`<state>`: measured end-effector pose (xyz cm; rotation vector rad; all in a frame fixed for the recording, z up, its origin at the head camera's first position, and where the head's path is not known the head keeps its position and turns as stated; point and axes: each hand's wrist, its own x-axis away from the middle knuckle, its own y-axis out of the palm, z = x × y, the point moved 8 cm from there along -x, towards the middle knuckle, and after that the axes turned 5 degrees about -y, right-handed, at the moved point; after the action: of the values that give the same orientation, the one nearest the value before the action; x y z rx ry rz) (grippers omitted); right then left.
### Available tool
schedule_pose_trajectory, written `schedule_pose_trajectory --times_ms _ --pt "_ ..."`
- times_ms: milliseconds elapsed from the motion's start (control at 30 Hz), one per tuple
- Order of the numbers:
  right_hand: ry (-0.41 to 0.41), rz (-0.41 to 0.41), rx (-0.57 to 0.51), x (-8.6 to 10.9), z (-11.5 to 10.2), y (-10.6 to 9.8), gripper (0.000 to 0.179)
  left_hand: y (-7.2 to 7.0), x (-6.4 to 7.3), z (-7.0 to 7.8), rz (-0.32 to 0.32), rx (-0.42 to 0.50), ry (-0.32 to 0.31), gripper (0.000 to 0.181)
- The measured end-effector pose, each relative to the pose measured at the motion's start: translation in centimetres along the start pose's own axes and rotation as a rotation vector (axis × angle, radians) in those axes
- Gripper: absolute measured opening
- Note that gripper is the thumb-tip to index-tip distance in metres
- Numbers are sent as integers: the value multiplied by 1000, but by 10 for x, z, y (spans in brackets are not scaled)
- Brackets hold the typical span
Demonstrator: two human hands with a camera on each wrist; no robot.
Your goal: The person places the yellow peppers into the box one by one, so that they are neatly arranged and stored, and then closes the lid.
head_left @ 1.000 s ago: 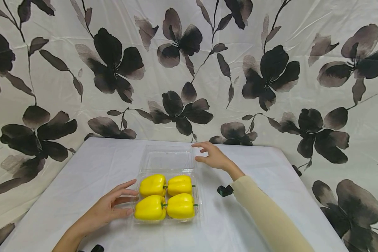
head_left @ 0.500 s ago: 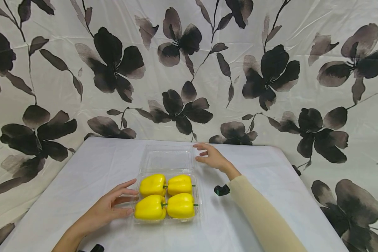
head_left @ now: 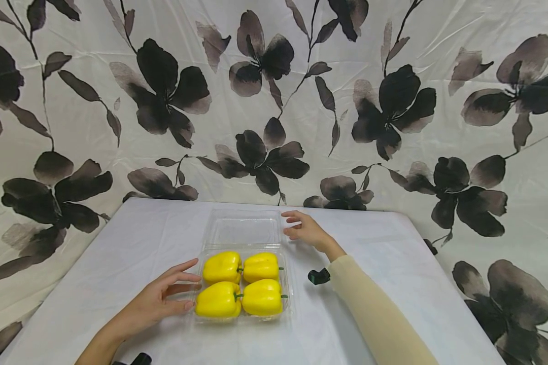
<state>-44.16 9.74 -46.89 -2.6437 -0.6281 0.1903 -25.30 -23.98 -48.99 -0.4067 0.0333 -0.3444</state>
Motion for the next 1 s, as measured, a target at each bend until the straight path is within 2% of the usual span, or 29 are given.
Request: schedule_pose_trajectory --times_ms 600,1000 --pt "68 14 -14 -5 9 6 50 -1 0 1 6 -7 18 46" --pt "119 33 -52 -8 15 7 56 0 3 8 -4 -11 24 46"
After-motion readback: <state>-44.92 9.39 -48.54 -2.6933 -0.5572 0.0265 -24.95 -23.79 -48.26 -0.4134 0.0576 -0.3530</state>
